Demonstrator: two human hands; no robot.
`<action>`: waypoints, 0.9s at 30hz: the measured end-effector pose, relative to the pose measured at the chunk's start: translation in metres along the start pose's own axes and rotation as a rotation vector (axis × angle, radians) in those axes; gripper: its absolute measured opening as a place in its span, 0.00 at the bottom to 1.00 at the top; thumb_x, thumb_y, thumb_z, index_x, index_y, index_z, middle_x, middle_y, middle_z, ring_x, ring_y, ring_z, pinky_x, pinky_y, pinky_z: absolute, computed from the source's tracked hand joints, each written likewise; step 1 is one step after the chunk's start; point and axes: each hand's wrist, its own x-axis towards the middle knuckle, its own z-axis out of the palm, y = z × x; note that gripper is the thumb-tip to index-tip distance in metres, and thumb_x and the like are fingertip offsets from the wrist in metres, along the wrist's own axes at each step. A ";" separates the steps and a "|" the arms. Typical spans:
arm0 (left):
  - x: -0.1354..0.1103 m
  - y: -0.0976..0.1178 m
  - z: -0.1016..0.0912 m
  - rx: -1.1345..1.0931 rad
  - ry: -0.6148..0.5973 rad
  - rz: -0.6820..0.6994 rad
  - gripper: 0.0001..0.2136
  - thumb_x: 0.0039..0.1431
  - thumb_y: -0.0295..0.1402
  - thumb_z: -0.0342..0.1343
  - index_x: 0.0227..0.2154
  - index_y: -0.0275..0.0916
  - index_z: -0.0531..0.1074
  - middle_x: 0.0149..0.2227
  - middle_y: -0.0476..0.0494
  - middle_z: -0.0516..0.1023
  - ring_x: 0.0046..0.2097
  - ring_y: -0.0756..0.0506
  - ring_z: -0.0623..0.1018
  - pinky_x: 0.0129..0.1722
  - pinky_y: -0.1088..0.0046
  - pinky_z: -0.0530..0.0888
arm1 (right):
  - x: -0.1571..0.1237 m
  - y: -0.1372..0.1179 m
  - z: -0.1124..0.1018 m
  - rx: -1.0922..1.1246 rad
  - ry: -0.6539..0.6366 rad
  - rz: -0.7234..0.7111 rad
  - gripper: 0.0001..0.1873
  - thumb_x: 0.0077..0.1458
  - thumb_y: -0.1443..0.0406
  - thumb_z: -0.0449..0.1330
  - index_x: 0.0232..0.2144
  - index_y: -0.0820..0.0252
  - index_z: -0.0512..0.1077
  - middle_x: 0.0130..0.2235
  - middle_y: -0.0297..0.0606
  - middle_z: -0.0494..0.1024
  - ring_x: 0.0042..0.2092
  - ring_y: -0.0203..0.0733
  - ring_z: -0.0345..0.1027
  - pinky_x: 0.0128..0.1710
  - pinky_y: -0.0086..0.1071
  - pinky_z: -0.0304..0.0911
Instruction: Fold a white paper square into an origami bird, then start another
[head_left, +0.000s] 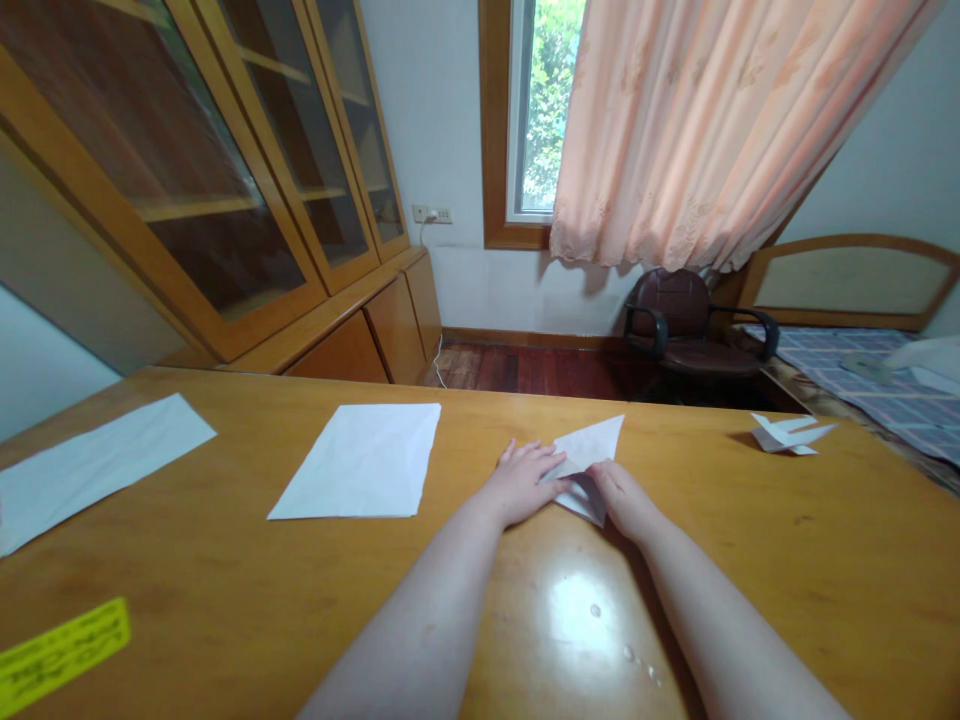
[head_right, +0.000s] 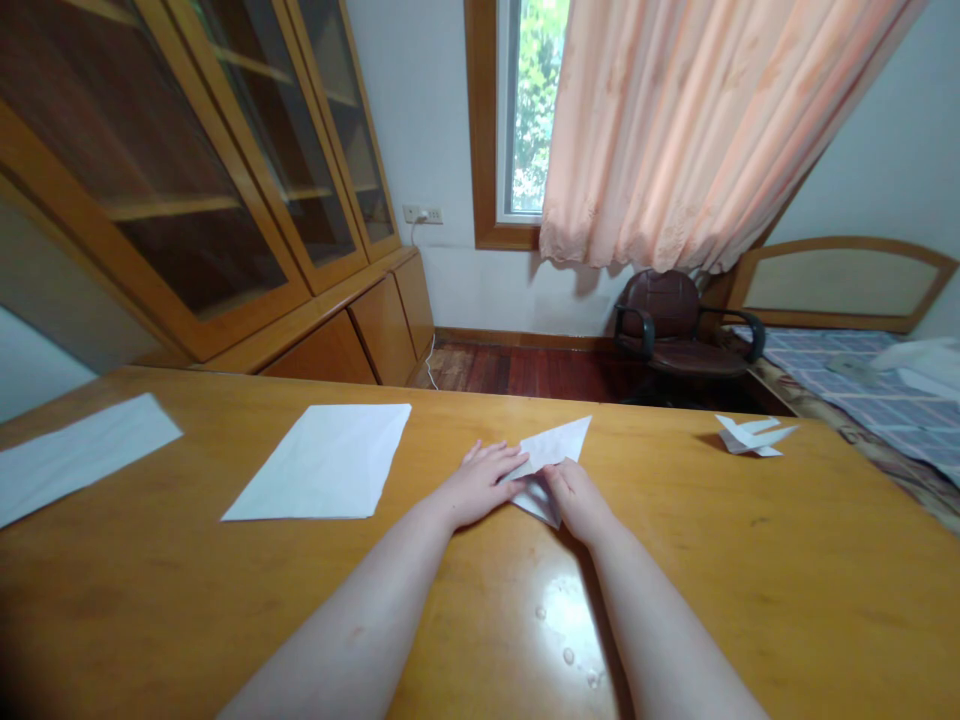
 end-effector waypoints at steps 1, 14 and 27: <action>0.000 -0.001 0.000 -0.009 0.001 -0.002 0.25 0.62 0.52 0.37 0.59 0.53 0.57 0.63 0.51 0.57 0.65 0.43 0.53 0.63 0.51 0.42 | 0.000 0.003 0.001 0.032 0.023 0.002 0.30 0.60 0.49 0.40 0.36 0.59 0.77 0.40 0.42 0.79 0.43 0.48 0.71 0.47 0.39 0.62; -0.002 0.001 -0.001 -0.062 0.025 -0.019 0.24 0.65 0.48 0.27 0.57 0.55 0.59 0.62 0.54 0.60 0.64 0.45 0.54 0.63 0.51 0.41 | 0.005 0.006 0.003 0.320 0.201 0.181 0.34 0.54 0.42 0.45 0.33 0.63 0.77 0.37 0.45 0.80 0.42 0.50 0.71 0.46 0.39 0.62; 0.004 -0.004 0.006 0.018 0.040 -0.013 0.27 0.53 0.44 0.56 0.57 0.51 0.61 0.62 0.49 0.60 0.64 0.41 0.56 0.63 0.51 0.43 | 0.007 0.001 -0.002 0.237 0.349 0.322 0.16 0.45 0.57 0.56 0.31 0.63 0.76 0.32 0.41 0.80 0.35 0.49 0.71 0.35 0.37 0.65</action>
